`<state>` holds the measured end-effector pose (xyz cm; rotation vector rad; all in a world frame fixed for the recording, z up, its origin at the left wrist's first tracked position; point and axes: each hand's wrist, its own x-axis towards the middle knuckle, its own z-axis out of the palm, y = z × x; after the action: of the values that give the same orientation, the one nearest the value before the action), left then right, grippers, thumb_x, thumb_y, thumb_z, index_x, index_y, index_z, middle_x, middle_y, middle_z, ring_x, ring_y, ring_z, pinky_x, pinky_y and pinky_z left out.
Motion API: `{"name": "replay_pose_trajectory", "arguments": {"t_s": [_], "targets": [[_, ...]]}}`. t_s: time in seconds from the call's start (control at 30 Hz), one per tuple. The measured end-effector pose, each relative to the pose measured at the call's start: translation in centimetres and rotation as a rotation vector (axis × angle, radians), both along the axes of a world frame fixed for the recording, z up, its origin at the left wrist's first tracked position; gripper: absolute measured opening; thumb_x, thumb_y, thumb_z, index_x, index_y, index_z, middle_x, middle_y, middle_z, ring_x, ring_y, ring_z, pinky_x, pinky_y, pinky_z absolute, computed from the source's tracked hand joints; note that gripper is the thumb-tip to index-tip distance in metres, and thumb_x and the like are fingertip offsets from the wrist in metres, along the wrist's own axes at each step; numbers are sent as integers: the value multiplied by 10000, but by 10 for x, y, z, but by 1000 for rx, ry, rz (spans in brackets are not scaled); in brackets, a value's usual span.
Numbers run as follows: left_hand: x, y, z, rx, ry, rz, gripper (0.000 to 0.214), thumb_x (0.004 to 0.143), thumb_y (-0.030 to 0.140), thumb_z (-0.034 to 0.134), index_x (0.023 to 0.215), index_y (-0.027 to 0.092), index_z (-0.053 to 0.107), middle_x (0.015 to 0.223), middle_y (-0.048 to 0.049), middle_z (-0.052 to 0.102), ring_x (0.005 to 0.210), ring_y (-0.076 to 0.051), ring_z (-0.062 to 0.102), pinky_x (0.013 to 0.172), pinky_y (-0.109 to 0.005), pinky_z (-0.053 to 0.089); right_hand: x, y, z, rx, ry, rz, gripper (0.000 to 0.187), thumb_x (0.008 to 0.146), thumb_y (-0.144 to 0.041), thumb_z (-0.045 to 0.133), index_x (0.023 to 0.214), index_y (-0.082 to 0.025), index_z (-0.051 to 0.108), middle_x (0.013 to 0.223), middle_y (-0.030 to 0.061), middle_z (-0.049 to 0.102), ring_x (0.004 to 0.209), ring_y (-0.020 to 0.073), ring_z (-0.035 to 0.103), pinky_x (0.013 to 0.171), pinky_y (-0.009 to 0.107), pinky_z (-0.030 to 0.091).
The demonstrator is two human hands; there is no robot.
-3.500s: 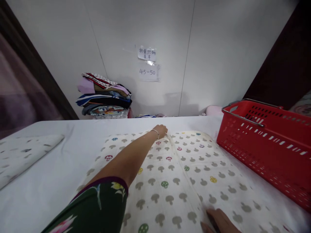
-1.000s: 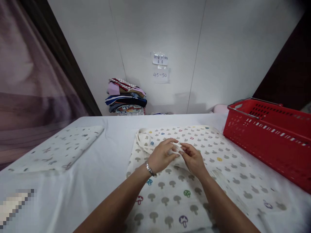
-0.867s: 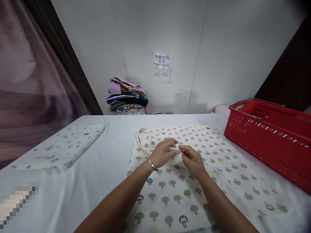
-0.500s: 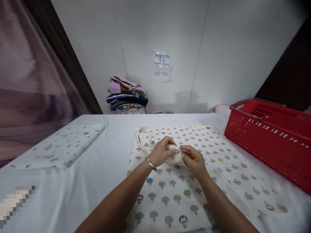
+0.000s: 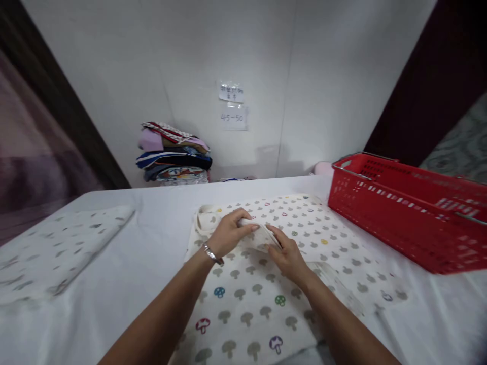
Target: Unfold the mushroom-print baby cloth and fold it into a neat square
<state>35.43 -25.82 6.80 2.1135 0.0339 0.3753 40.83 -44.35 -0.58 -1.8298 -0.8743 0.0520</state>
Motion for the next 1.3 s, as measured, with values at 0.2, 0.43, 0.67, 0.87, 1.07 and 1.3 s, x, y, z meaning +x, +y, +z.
{"name": "replay_pose_trajectory", "arguments": {"t_s": [0.2, 0.43, 0.67, 0.87, 1.07, 1.3], "targets": [[8, 18, 28, -3, -3, 25, 303, 680, 484, 609, 702, 192, 530, 599, 46, 471, 555, -102, 410, 508, -201, 325, 12, -50, -16, -249, -79, -158, 532, 764, -145, 475, 1279, -276, 460, 972, 42, 668, 863, 218, 606, 766, 341, 447], [24, 29, 57, 13, 32, 46, 318, 613, 480, 649, 685, 196, 527, 592, 41, 496, 528, -100, 430, 468, -192, 315, 5, -125, -20, -371, 31, -207, 426, 740, -110, 429, 1115, -240, 585, 906, 30, 671, 817, 207, 610, 712, 314, 442], [52, 39, 86, 644, 119, -7, 137, 645, 318, 604, 669, 190, 561, 744, -15, 574, 702, -171, 542, 610, -239, 399, -19, -145, -7, -246, 171, -96, 391, 727, -94, 398, 1037, -221, 599, 859, 0, 652, 788, 175, 589, 681, 276, 432], [86, 17, 99, 1212, 201, 219, 173, 802, 263, 457, 874, 188, 596, 950, -126, 623, 867, -263, 596, 739, -342, 422, -26, -148, 6, -248, 153, -30, 265, 801, -172, 411, 973, -218, 608, 820, -8, 627, 758, 161, 559, 684, 269, 414], [163, -48, 101, 901, 161, 418, 280, 819, 284, 441, 1065, 197, 542, 997, -139, 643, 931, -258, 596, 775, -345, 432, -7, -174, 4, -28, 315, -84, 322, 858, -369, 443, 1106, -215, 578, 960, 31, 637, 871, 193, 581, 746, 293, 450], [247, -127, 72, 446, 147, 341, 261, 805, 214, 483, 1060, 195, 539, 1060, -122, 626, 994, -221, 576, 795, -313, 434, 36, -240, -5, 74, 501, -345, 500, 794, -553, 509, 1131, -184, 538, 796, 20, 631, 652, 166, 586, 570, 263, 455]]}}
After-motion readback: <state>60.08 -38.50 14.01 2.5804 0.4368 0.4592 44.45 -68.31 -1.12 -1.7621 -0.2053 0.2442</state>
